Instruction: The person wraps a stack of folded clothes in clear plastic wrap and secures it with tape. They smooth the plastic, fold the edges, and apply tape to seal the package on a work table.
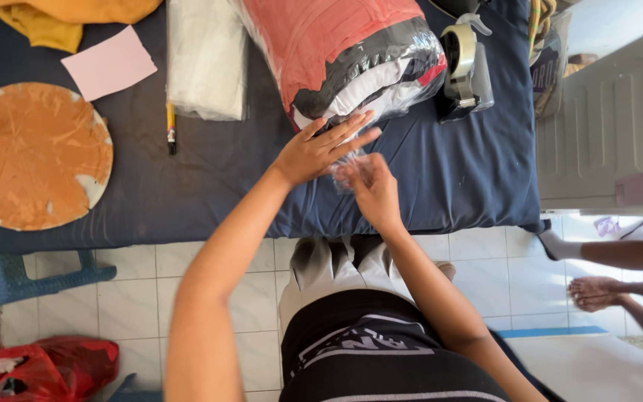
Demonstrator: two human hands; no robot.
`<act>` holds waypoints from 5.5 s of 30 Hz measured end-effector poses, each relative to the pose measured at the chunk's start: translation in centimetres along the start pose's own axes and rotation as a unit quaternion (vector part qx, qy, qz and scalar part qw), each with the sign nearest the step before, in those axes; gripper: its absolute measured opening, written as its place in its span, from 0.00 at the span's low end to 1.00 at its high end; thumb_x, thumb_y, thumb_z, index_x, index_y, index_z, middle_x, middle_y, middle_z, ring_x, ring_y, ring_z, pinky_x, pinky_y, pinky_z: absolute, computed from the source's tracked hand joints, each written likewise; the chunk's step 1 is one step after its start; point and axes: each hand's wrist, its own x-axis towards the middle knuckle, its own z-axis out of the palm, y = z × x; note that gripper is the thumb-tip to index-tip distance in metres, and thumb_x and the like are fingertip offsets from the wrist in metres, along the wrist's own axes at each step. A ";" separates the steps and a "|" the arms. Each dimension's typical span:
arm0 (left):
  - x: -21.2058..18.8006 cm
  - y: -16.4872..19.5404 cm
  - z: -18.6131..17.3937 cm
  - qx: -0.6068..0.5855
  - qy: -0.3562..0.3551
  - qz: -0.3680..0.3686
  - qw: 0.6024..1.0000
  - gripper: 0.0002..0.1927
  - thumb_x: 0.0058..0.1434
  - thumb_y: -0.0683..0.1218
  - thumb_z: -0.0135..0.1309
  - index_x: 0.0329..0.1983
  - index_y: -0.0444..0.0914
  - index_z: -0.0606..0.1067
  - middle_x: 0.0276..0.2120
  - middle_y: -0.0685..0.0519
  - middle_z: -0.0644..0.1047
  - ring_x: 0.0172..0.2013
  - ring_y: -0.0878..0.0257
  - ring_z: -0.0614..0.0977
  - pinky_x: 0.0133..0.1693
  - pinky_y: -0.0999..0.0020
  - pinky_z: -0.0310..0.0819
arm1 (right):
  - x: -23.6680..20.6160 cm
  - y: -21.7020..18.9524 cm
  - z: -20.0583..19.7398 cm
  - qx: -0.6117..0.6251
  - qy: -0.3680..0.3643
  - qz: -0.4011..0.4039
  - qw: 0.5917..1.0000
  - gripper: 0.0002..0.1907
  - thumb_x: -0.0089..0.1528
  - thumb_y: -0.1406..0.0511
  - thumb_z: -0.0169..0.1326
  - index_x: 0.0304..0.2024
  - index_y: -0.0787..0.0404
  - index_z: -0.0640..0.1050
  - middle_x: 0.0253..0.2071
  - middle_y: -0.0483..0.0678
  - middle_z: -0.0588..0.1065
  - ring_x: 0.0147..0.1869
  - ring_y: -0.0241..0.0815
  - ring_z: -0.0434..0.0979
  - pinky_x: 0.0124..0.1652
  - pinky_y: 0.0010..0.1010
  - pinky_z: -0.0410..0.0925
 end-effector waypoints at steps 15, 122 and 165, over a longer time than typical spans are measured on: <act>0.2 3.8 3.1 -0.040 0.042 -0.102 0.993 0.26 0.78 0.52 0.45 0.78 0.50 0.63 0.75 0.68 0.62 0.75 0.75 0.56 0.74 0.64 0.34 | 2.7 -1.4 -3.4 -0.177 -0.077 -0.144 0.971 0.12 0.62 0.78 0.52 0.48 0.66 0.74 0.41 0.52 0.73 0.41 0.45 0.81 0.39 0.32 0.73; 11.1 9.1 -1.5 -0.237 -0.104 -0.275 0.926 0.37 0.67 0.41 0.51 0.78 0.39 0.52 0.73 0.58 0.65 0.64 0.72 0.74 0.68 0.59 0.60 | 10.2 3.1 -14.6 0.337 -0.267 0.305 0.850 0.09 0.72 0.66 0.49 0.50 0.66 0.74 0.46 0.52 0.71 0.40 0.47 0.74 0.41 0.33 0.69; 11.5 13.3 0.1 -0.187 0.069 -0.458 0.866 0.12 0.57 0.37 0.63 0.44 0.43 0.81 0.51 0.57 0.73 0.55 0.53 0.69 0.58 0.58 0.66 | 8.6 0.7 -17.3 0.086 -0.096 -0.020 0.991 0.09 0.68 0.70 0.52 0.52 0.64 0.73 0.48 0.49 0.70 0.29 0.36 0.73 0.29 0.26 0.65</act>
